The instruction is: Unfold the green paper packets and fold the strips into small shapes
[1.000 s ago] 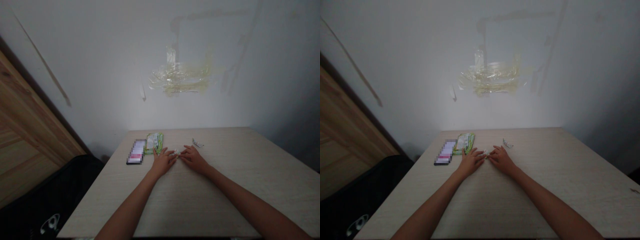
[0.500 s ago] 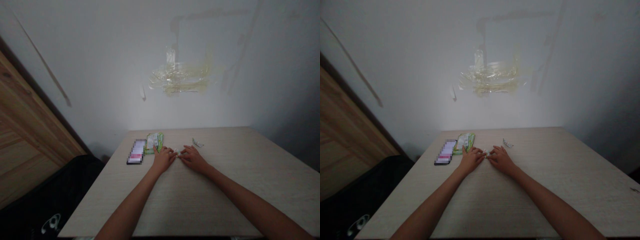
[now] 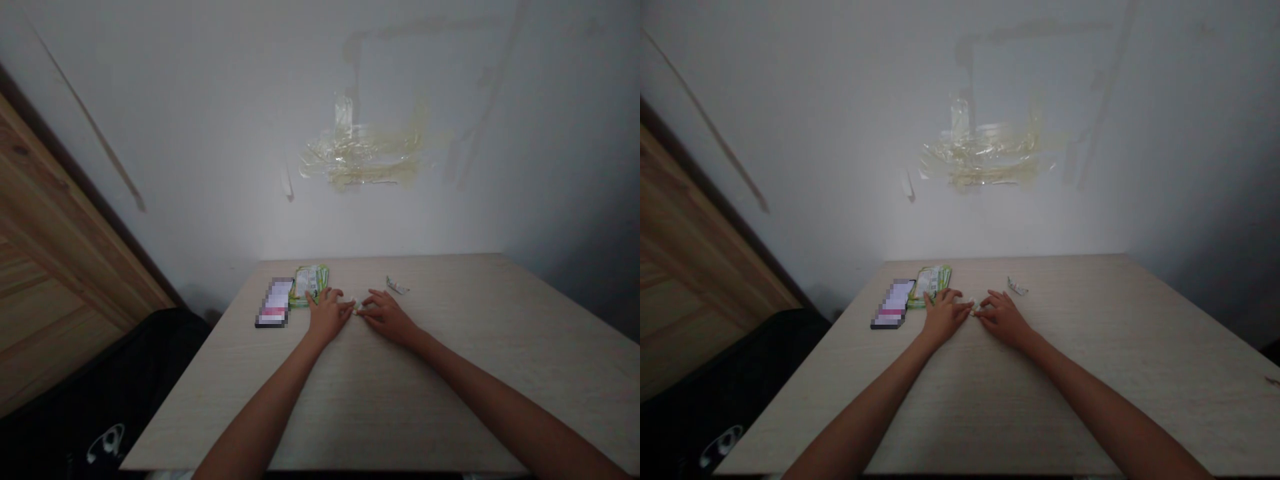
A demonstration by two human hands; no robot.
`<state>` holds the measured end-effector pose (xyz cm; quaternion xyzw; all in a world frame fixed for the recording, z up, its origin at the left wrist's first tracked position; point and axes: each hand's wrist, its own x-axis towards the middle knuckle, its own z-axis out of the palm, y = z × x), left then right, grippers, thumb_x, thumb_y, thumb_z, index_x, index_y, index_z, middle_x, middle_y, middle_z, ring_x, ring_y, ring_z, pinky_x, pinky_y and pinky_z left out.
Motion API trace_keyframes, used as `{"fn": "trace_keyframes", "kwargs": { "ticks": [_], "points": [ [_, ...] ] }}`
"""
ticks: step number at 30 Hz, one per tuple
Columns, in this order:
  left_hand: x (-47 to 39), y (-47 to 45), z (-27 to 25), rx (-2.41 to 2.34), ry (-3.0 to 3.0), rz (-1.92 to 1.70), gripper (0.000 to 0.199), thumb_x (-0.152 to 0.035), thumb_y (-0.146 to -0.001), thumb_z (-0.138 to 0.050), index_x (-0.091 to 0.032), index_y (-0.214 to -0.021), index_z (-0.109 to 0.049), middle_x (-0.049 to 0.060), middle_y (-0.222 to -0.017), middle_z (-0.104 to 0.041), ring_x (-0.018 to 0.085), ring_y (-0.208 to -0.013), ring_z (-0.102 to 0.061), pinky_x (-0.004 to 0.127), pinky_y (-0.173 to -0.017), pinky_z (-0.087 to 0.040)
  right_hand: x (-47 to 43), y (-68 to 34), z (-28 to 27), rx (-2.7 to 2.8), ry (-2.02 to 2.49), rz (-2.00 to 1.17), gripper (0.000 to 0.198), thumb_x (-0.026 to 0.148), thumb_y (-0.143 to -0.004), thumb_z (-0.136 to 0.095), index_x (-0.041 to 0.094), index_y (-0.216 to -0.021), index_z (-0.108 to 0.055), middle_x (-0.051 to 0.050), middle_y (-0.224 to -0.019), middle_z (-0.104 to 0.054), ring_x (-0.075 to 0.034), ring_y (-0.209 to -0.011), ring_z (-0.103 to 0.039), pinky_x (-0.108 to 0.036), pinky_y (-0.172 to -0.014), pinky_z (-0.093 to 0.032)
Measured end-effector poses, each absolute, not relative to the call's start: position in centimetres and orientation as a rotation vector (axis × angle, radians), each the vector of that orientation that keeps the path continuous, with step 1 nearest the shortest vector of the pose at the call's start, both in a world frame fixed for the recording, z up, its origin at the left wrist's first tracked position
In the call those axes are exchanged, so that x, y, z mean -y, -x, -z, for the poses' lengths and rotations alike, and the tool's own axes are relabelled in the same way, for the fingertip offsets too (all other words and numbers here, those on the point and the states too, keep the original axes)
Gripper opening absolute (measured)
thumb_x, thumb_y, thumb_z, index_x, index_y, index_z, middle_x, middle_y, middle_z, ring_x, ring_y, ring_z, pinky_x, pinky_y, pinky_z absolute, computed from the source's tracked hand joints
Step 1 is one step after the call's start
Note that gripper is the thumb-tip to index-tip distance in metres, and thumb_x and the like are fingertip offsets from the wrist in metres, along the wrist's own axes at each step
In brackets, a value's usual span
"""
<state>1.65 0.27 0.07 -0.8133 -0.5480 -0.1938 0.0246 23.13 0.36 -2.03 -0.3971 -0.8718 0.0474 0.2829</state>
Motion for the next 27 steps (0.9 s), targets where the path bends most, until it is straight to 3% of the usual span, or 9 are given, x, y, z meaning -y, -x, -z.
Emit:
{"fn": "trace_keyframes", "kwargs": {
  "ticks": [5, 27],
  "points": [
    [-0.4, -1.6, 0.2, 1.703, 2.448, 0.6, 0.027, -0.051, -0.089, -0.054, -0.051, -0.114, -0.066, -0.002, -0.142, -0.049, 0.035, -0.137, -0.03, 0.079, -0.106, 0.0, -0.4, -23.1, 2.2, 2.34, 1.072, -0.133, 0.026, 0.023, -0.09, -0.058, 0.034, -0.109, -0.073, -0.006, -0.114, -0.066, -0.031, -0.132, -0.044, -0.062, -0.108, -0.029],
    [-1.6, -1.7, 0.2, 1.765, 2.423, 0.501, 0.042, -0.063, -0.08, -0.057, -0.052, -0.12, -0.061, 0.0, -0.148, -0.044, 0.04, -0.142, -0.024, 0.076, -0.106, 0.008, -0.5, -23.1, 2.5, 2.311, 1.077, -0.145, 0.025, 0.024, -0.09, -0.059, 0.033, -0.108, -0.073, -0.007, -0.115, -0.067, -0.031, -0.13, -0.047, -0.061, -0.108, -0.03]
  ]
}}
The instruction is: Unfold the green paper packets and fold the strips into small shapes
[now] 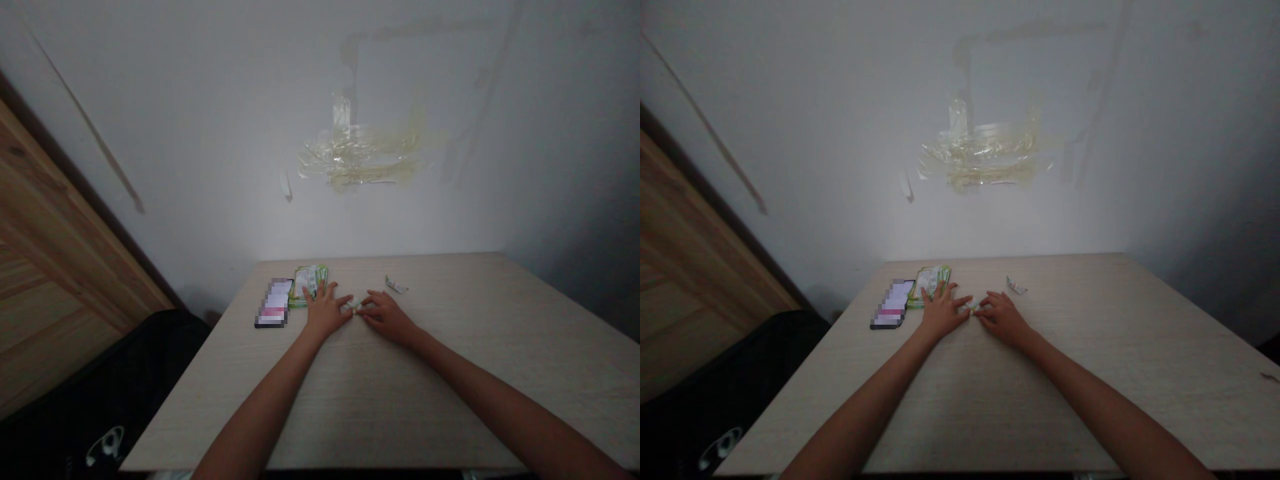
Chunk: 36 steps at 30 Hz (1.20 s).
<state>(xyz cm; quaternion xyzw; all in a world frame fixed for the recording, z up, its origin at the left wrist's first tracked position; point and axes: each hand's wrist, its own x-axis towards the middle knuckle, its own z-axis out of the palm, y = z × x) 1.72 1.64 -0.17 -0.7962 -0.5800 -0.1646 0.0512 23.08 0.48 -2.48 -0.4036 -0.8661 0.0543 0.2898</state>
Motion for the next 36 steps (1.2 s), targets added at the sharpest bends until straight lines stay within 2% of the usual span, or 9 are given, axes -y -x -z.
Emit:
{"fn": "trace_keyframes", "kwargs": {
  "ticks": [13, 23, 36],
  "points": [
    [-1.0, -1.5, 1.3, 1.656, 2.417, 0.594, 0.039, -0.055, -0.089, -0.05, -0.046, -0.126, -0.059, 0.005, -0.146, -0.046, 0.035, -0.142, -0.026, 0.078, -0.106, 0.003, -0.4, -23.0, 2.5, 2.283, 1.075, -0.127, 0.025, 0.024, -0.09, -0.059, 0.032, -0.108, -0.073, -0.007, -0.114, -0.068, -0.031, -0.125, -0.051, -0.059, -0.106, -0.033],
    [-0.9, -1.0, 0.8, 1.59, 2.485, 0.744, 0.021, -0.043, -0.086, -0.063, -0.037, -0.103, -0.073, 0.005, -0.133, -0.053, 0.028, -0.134, -0.038, 0.073, -0.111, -0.001, -0.2, -23.0, 2.1, 2.285, 1.069, -0.119, 0.024, 0.023, -0.091, -0.058, 0.031, -0.108, -0.073, -0.006, -0.114, -0.069, -0.029, -0.125, -0.051, -0.056, -0.107, -0.034],
    [-0.5, -1.4, 0.5, 1.794, 2.468, 0.586, 0.027, -0.047, -0.088, -0.058, -0.044, -0.113, -0.068, 0.003, -0.139, -0.051, 0.03, -0.135, -0.037, 0.071, -0.112, -0.006, -0.9, -23.2, 2.7, 2.312, 1.037, -0.116, 0.027, 0.024, -0.093, -0.054, 0.032, -0.112, -0.071, -0.006, -0.123, -0.066, -0.027, -0.125, -0.052, -0.054, -0.106, -0.037]
  ]
}}
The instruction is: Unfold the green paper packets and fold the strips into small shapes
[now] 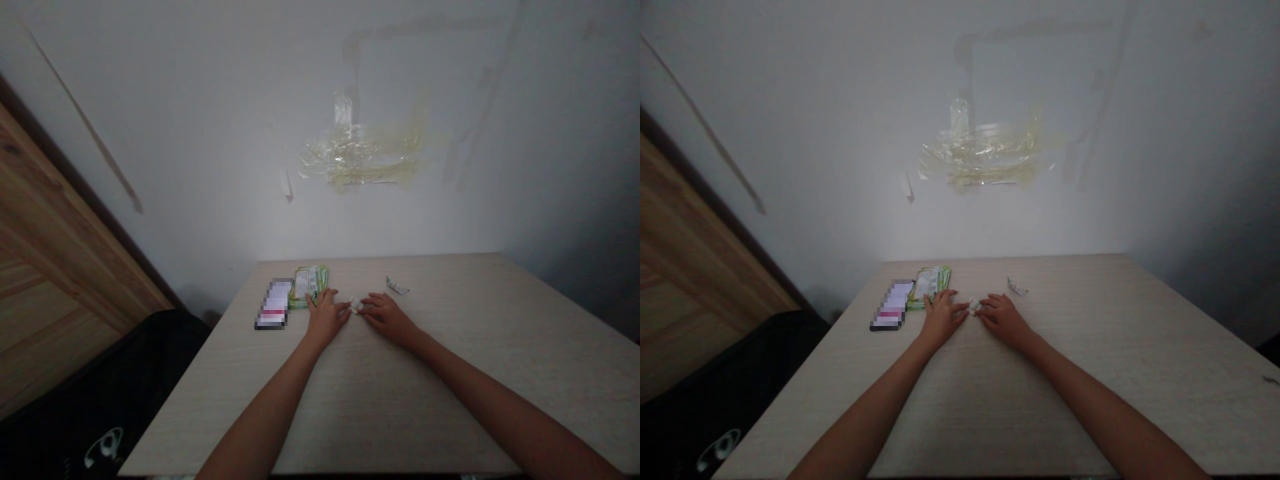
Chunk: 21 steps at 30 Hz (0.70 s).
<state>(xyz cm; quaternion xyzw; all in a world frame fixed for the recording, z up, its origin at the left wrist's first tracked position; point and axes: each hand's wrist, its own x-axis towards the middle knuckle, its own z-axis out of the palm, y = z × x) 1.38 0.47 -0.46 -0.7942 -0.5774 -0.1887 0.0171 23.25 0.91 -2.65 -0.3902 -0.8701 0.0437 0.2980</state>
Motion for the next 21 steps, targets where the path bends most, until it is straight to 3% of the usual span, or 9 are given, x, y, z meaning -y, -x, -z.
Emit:
{"fn": "trace_keyframes", "kwargs": {
  "ticks": [8, 21],
  "points": [
    [-0.44, -1.58, 0.3, 1.838, 2.483, 0.63, 0.031, -0.055, -0.086, -0.057, -0.037, -0.107, -0.071, 0.004, -0.137, -0.051, 0.03, -0.133, -0.038, 0.072, -0.111, -0.008, -0.34, -23.12, 2.3, 2.321, 1.073, -0.133, 0.029, 0.023, -0.093, -0.052, 0.028, -0.117, -0.068, -0.007, -0.119, -0.069, -0.028, -0.127, -0.05, -0.059, -0.109, -0.03],
    [-0.22, -2.14, 0.12, 1.918, 2.423, 0.552, 0.034, -0.058, -0.082, -0.06, -0.039, -0.109, -0.069, 0.004, -0.143, -0.048, 0.034, -0.138, -0.031, 0.075, -0.108, -0.007, -0.7, -22.97, 2.68, 2.329, 1.069, -0.076, 0.03, 0.025, -0.097, -0.046, 0.021, -0.117, -0.068, -0.009, -0.119, -0.068, -0.027, -0.125, -0.05, -0.053, -0.108, -0.036]
  ]
}}
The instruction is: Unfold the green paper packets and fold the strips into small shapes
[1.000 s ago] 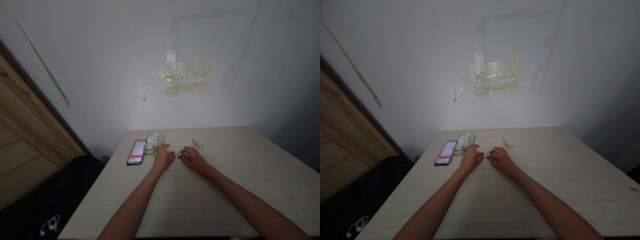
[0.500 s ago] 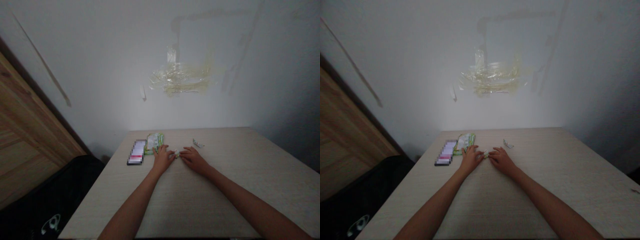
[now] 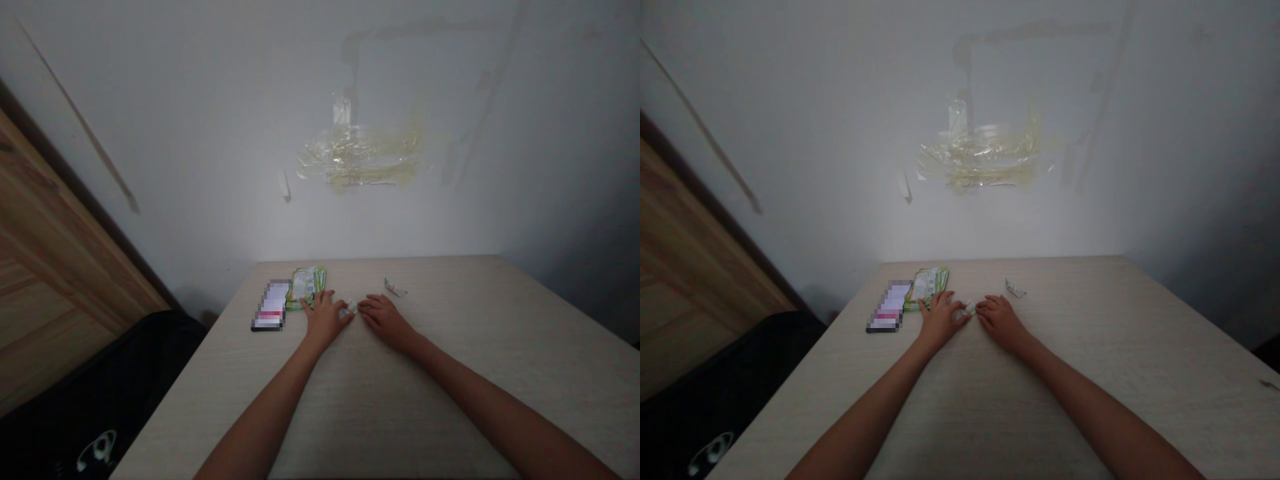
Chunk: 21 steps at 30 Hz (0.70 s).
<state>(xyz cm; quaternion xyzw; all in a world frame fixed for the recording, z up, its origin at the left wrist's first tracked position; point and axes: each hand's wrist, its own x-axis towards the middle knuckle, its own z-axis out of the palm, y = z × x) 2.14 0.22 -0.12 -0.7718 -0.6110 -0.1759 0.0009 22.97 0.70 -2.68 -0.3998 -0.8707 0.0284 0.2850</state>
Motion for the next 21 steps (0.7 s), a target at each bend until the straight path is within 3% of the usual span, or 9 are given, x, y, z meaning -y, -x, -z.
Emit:
{"fn": "trace_keyframes", "kwargs": {
  "ticks": [11, 21],
  "points": [
    [-0.15, -2.24, 0.39, 1.899, 2.447, 0.609, 0.032, -0.058, -0.085, -0.055, -0.04, -0.107, -0.07, 0.003, -0.138, -0.053, 0.032, -0.136, -0.034, 0.076, -0.108, -0.004, -0.52, -23.06, 2.2, 2.292, 1.022, -0.097, 0.026, 0.024, -0.096, -0.049, 0.024, -0.1, -0.075, -0.006, -0.108, -0.072, -0.026, -0.122, -0.052, -0.049, -0.107, -0.038],
    [-0.47, -2.27, 0.21, 1.893, 2.427, 0.572, 0.029, -0.056, -0.083, -0.059, -0.042, -0.106, -0.07, -0.001, -0.146, -0.047, 0.036, -0.142, -0.025, 0.076, -0.108, -0.004, -0.46, -22.55, 2.34, 2.315, 1.189, -0.039, 0.029, 0.028, -0.098, -0.046, 0.027, -0.112, -0.071, -0.005, -0.12, -0.068, -0.028, -0.127, -0.049, -0.052, -0.106, -0.039]
  ]
}}
